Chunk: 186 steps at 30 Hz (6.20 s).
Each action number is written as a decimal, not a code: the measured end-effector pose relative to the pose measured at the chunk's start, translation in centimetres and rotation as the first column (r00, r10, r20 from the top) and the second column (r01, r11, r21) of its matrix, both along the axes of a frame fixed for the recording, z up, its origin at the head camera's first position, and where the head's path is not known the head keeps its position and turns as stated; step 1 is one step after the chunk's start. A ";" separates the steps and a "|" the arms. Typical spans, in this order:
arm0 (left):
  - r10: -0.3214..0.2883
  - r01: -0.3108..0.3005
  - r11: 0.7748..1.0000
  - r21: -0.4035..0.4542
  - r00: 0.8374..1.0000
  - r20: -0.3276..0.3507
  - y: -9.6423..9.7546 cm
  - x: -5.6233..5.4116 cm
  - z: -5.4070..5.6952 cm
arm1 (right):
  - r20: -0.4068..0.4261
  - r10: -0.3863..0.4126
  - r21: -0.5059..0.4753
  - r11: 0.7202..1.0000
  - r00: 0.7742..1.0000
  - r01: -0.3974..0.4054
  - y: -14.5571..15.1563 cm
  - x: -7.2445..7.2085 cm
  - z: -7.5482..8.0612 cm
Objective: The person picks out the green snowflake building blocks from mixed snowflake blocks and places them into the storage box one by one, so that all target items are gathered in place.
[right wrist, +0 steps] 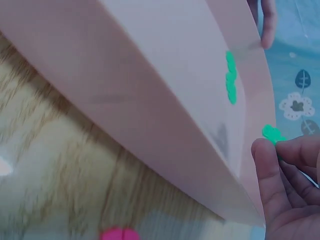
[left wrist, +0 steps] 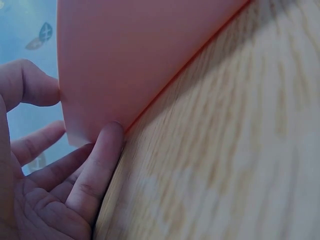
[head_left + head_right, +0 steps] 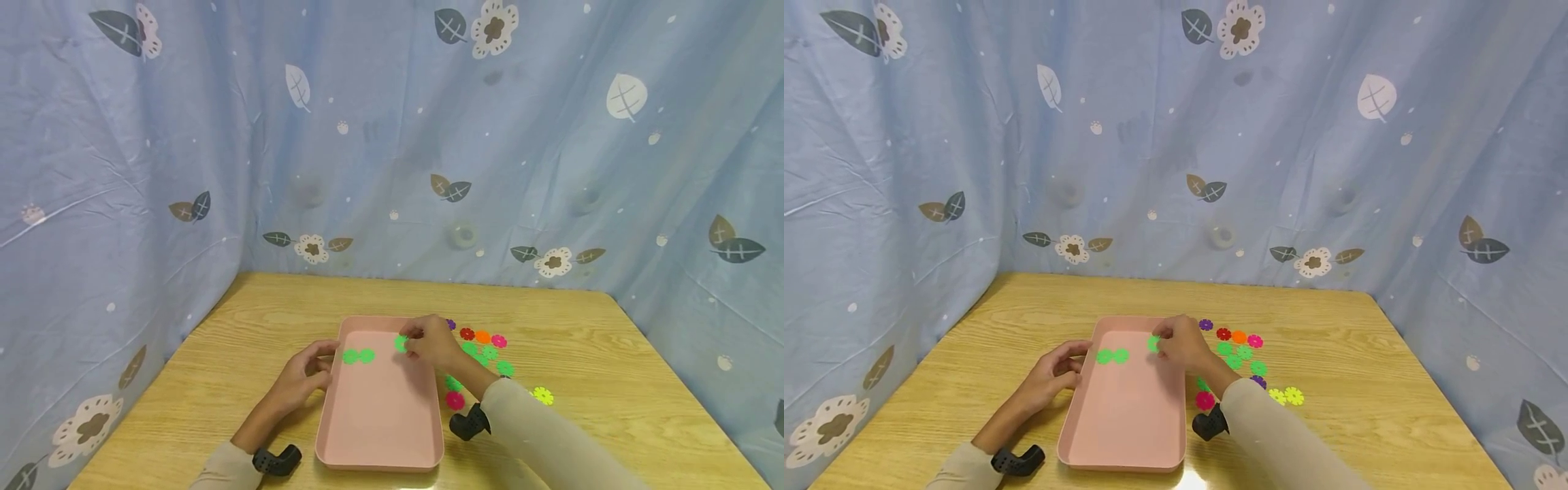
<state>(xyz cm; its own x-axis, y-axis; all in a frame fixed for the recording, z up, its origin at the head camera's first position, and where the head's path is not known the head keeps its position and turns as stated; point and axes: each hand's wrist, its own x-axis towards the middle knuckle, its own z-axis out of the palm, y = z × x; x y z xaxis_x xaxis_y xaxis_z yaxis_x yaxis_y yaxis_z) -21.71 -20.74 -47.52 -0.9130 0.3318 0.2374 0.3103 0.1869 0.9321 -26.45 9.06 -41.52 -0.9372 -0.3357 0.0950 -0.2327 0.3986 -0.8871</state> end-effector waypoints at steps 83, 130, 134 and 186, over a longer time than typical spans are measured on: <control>-0.015 0.015 1.000 0.011 1.000 -0.004 -0.2 -0.2 0.2 | -0.260 0.340 0.534 0.831 0.904 -0.159 -1.5 1.8 0.1; -0.032 0.032 0.999 -0.005 0.999 0.017 -0.2 0.0 0.5 | -0.182 0.158 0.655 0.756 0.971 -0.001 16.3 1.0 -0.3; -0.022 0.022 1.000 -0.006 0.999 0.026 -0.1 -0.1 0.5 | -0.211 0.171 0.641 0.767 0.963 0.004 16.2 0.9 -0.5; -0.014 0.015 1.000 -0.019 0.999 0.033 -0.3 0.2 0.5 | -0.227 0.123 0.526 0.851 0.966 0.015 14.4 0.2 -0.4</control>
<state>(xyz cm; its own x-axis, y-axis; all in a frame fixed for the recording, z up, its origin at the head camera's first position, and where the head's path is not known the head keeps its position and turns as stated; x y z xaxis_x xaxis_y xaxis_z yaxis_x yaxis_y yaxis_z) -21.55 -21.05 -47.01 -0.9152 0.3493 0.2009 0.2826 0.2007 0.9380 -26.28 23.42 -41.91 -0.8860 -0.4495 0.1140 -0.4474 0.7639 -0.4650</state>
